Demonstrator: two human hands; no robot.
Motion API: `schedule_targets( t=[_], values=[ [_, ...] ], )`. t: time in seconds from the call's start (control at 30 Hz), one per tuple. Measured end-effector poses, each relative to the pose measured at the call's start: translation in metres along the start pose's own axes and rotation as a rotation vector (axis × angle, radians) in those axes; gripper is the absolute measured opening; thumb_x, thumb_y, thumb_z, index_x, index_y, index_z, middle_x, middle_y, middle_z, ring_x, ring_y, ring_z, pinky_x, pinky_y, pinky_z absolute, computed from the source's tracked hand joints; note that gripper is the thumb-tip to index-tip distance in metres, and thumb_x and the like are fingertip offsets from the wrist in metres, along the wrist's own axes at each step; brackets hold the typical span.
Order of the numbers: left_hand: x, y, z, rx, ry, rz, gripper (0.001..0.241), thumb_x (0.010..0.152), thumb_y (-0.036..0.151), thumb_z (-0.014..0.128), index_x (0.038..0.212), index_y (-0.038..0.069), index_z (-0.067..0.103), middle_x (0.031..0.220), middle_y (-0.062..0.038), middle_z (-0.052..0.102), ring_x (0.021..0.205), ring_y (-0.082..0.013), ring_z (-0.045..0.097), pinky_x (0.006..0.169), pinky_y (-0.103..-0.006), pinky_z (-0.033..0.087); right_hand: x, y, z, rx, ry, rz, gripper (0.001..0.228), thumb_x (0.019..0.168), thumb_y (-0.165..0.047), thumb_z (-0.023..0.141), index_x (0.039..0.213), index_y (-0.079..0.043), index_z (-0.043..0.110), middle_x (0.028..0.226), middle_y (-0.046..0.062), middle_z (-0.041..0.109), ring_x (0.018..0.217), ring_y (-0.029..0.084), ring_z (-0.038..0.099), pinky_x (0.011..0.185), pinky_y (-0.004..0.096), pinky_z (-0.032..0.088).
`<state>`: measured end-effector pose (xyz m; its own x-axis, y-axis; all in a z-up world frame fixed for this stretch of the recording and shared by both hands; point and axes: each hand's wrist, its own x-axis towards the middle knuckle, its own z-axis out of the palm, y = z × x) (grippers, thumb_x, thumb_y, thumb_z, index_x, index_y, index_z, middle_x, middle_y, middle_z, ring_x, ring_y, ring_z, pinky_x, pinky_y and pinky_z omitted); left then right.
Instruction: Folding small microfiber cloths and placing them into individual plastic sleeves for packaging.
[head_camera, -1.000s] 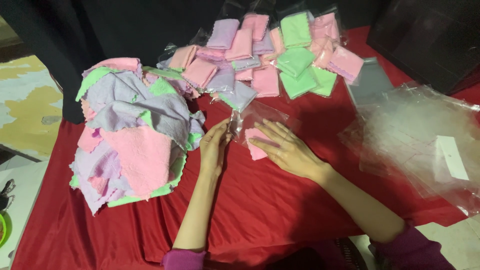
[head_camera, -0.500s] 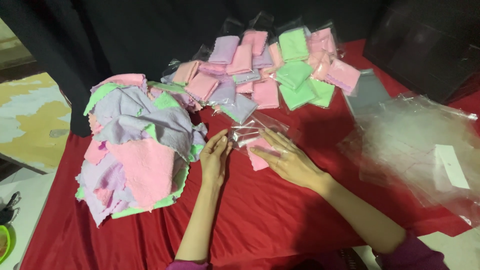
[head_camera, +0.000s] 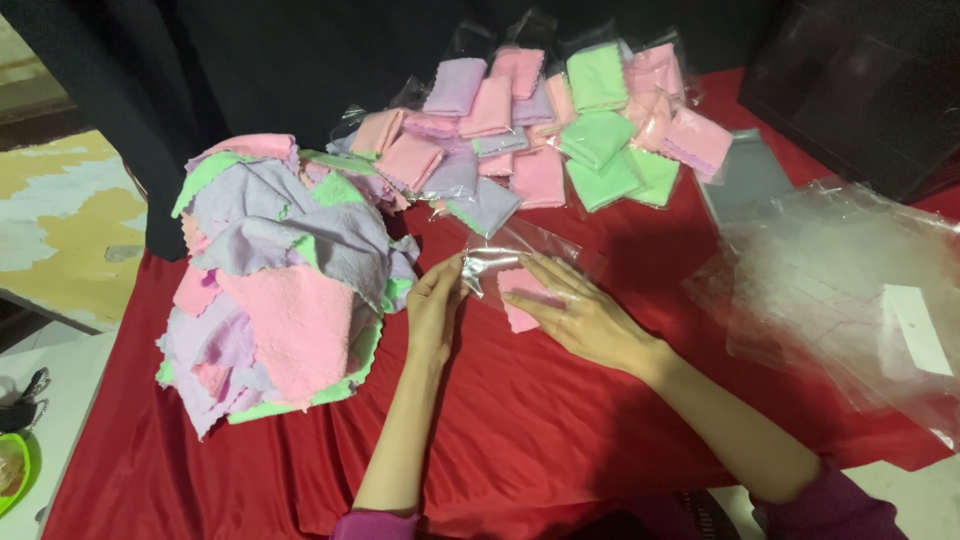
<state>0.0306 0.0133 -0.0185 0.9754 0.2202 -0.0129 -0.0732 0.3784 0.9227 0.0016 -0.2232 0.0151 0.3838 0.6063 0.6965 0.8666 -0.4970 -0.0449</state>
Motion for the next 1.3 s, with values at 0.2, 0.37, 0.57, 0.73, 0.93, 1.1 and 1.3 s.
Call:
schedule_targets(
  t=[0.2,0.37,0.57,0.73,0.93,1.1,1.3],
  values=[
    [0.001,0.002,0.0,0.013,0.018,0.067,0.019,0.091,0.004,0.073,0.109,0.0,0.077,0.077,-0.009,0.062,0.069,-0.0116,0.061,0.071,-0.0243,0.057,-0.008,0.006,0.01,0.071,-0.009,0.006,0.035,0.102,-0.017,0.054,0.134,-0.023,0.067,0.157,0.018,0.046,0.145,0.038,0.042,0.116,0.051,0.037],
    [0.006,-0.005,-0.002,0.007,0.006,0.091,0.021,0.094,0.009,0.073,0.112,0.0,0.076,0.069,-0.005,0.057,0.062,-0.0097,0.055,0.069,-0.0242,0.056,0.011,-0.006,-0.007,0.146,0.007,0.055,0.038,0.101,-0.012,0.056,0.137,-0.02,0.066,0.15,0.021,0.051,0.141,0.04,0.046,0.115,0.052,0.039],
    [-0.017,-0.012,0.02,-0.379,-0.277,-0.105,0.069,0.1,0.042,0.062,0.154,0.006,0.039,0.139,-0.023,0.054,0.125,-0.0331,0.059,0.109,-0.0522,0.046,0.008,-0.009,-0.007,0.503,0.05,0.365,0.039,0.104,-0.016,0.053,0.142,-0.018,0.062,0.153,0.013,0.051,0.143,0.032,0.045,0.115,0.048,0.039],
    [-0.038,-0.003,0.047,-0.445,-0.466,-0.169,0.072,0.103,0.027,0.062,0.16,0.015,0.02,0.148,-0.019,0.047,0.13,-0.0292,0.057,0.109,-0.047,0.046,0.015,-0.019,0.0,0.657,0.022,0.367,0.043,0.104,-0.011,0.051,0.146,-0.014,0.058,0.151,0.014,0.054,0.141,0.033,0.047,0.113,0.05,0.041],
    [-0.034,0.021,0.037,-0.651,-0.337,-0.257,0.055,0.095,0.0,0.06,0.145,0.016,0.043,0.124,-0.014,0.062,0.106,-0.0294,0.069,0.102,-0.0501,0.053,0.013,-0.024,-0.004,0.505,-0.046,0.261,0.058,0.094,-0.014,0.068,0.15,-0.012,0.051,0.154,0.013,0.051,0.144,0.031,0.044,0.113,0.049,0.039],
    [-0.01,0.007,0.014,-0.691,-0.375,-0.106,0.052,0.096,-0.001,0.054,0.144,0.019,0.051,0.152,-0.027,0.046,0.136,-0.0391,0.053,0.107,-0.0476,0.051,0.018,-0.017,-0.014,0.365,0.065,0.103,0.044,0.092,0.0,0.064,0.136,0.001,0.06,0.137,0.021,0.062,0.13,0.042,0.056,0.106,0.053,0.046],
    [-0.007,0.023,0.002,-0.704,-0.351,-0.025,0.05,0.097,0.002,0.053,0.144,0.016,0.05,0.154,-0.028,0.044,0.143,-0.0412,0.045,0.114,-0.0507,0.043,0.001,0.006,-0.024,0.246,-0.108,0.202,0.037,0.082,-0.014,0.077,0.117,-0.01,0.065,0.121,0.008,0.068,0.123,0.033,0.062,0.099,0.049,0.051]
  ],
)
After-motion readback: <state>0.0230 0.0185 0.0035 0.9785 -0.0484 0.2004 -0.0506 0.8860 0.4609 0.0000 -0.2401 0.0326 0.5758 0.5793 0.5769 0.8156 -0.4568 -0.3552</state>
